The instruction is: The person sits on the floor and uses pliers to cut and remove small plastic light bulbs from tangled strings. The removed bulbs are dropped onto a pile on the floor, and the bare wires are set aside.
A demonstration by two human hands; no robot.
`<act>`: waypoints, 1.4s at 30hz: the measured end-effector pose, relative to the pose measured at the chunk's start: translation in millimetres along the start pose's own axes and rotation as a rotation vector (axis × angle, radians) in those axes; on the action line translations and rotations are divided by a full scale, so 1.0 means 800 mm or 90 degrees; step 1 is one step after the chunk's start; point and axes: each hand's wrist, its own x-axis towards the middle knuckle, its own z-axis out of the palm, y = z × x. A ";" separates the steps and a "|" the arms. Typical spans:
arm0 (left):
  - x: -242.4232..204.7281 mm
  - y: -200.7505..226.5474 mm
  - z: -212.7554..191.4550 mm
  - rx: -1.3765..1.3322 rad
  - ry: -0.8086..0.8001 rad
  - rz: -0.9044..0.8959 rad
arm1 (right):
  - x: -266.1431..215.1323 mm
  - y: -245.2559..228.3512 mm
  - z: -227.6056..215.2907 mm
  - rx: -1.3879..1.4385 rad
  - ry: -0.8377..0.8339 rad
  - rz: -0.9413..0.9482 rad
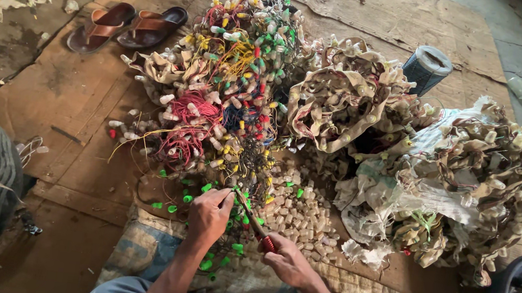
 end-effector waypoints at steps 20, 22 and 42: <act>-0.003 0.012 -0.002 -0.010 -0.018 -0.009 | -0.001 -0.027 0.043 0.056 0.128 0.022; -0.005 0.008 0.001 -0.007 -0.015 -0.013 | 0.002 -0.018 0.051 0.152 0.123 0.039; -0.022 -0.034 -0.007 0.513 -0.365 -0.164 | 0.047 0.064 -0.039 -0.187 0.298 0.295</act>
